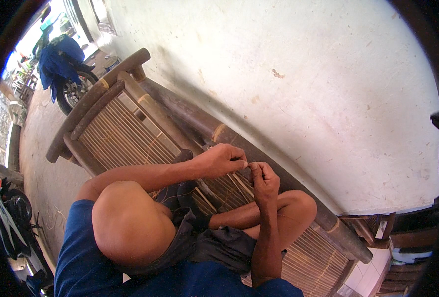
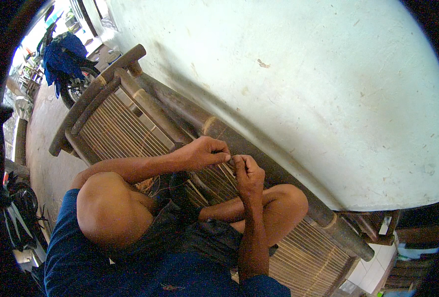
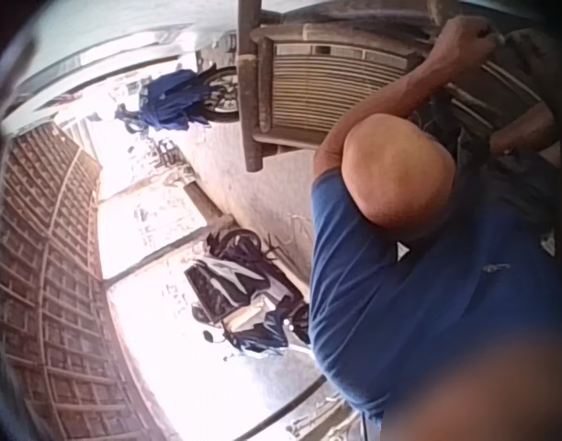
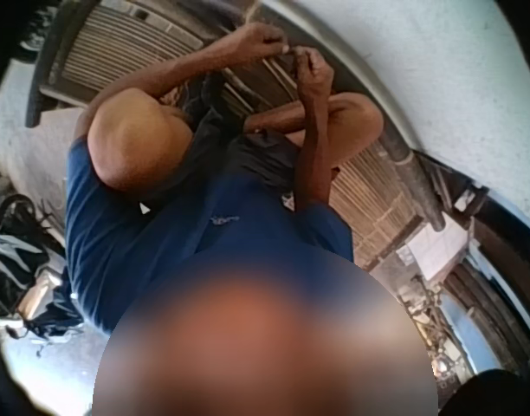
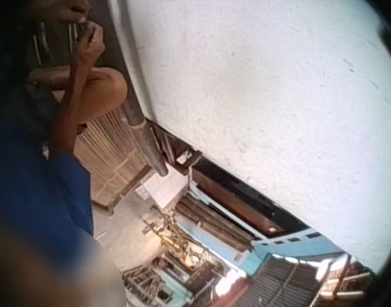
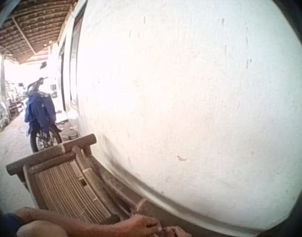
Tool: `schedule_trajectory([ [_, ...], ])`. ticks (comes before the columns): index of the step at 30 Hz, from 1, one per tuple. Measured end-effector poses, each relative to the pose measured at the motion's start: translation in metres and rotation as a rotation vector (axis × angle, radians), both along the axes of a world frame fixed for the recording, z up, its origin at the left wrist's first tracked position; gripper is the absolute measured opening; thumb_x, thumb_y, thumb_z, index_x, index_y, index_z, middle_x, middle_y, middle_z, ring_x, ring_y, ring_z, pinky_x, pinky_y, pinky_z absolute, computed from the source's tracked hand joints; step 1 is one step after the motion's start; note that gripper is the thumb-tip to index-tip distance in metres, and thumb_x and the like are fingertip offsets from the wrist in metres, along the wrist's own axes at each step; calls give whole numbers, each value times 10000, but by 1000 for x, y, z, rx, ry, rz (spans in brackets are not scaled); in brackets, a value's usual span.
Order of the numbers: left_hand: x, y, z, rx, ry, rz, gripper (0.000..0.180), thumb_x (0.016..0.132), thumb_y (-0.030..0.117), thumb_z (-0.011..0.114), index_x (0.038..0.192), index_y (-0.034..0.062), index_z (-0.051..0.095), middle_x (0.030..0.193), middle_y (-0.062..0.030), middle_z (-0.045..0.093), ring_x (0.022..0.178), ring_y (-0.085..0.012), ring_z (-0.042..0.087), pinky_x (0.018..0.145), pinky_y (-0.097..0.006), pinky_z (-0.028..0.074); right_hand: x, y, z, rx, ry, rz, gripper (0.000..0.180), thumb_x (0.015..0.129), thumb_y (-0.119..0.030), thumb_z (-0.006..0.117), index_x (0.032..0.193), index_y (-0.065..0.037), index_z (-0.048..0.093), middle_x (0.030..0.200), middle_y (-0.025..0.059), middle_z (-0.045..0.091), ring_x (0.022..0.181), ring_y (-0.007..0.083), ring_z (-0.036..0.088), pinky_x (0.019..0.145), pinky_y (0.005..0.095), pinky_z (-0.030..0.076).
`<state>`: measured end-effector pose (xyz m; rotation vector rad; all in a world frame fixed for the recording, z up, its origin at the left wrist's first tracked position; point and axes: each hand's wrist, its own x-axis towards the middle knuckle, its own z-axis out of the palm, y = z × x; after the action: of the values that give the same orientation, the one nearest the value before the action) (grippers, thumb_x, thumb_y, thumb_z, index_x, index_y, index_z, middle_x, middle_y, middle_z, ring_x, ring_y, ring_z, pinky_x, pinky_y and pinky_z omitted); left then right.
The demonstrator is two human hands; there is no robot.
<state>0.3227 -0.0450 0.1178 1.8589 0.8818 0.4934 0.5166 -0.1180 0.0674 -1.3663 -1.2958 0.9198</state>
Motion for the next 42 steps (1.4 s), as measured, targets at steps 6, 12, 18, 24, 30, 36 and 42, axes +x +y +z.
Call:
schedule_trajectory([
  [6,-3,1,-5,71,17,-41,306,1004,269,622,1037,-31,672,831,-189,667,786,-210,605,747,-419,501,2,1,2,-16,-91,7,236,1024,-230,652,1035,1,703,859,86,701,803,109,615,738,307,519],
  [12,-3,2,-7,87,-6,-55,294,1015,267,610,1025,-24,656,844,-187,666,782,-199,596,744,-414,499,2,-1,3,-84,-101,9,229,1027,-226,638,1004,-4,688,822,78,680,773,114,596,719,311,510],
  [18,-1,4,-9,81,-6,-116,290,1018,270,613,1030,-16,657,853,-192,673,782,-227,622,753,-422,507,7,-1,-3,-35,-114,4,241,1033,-226,606,942,-8,652,780,58,625,745,118,556,683,321,486],
  [24,-6,4,-2,68,-13,-157,295,1017,289,627,1029,-3,666,831,-185,669,767,-251,637,741,-433,500,13,2,-9,-10,-76,-94,245,1032,-222,599,924,-5,629,744,41,570,712,112,504,665,306,454],
  [30,-49,21,22,157,78,-146,283,1011,289,633,1067,17,686,801,-160,659,744,-233,614,714,-434,482,30,1,13,-26,272,-236,188,1042,-182,563,904,-55,569,670,-13,469,566,78,424,512,261,380],
  [36,-162,17,81,236,462,95,281,1000,297,645,1134,61,719,990,-173,700,886,-301,666,806,-432,524,38,17,56,89,103,24,241,1043,-241,561,894,-54,588,657,5,488,550,119,455,508,287,389],
  [42,-150,-6,79,243,85,245,432,1038,370,622,1329,53,658,1324,-216,653,1202,-346,641,1025,-469,503,-48,49,66,245,-386,472,297,1037,-298,575,901,-35,601,679,191,576,583,352,617,532,435,457],
])
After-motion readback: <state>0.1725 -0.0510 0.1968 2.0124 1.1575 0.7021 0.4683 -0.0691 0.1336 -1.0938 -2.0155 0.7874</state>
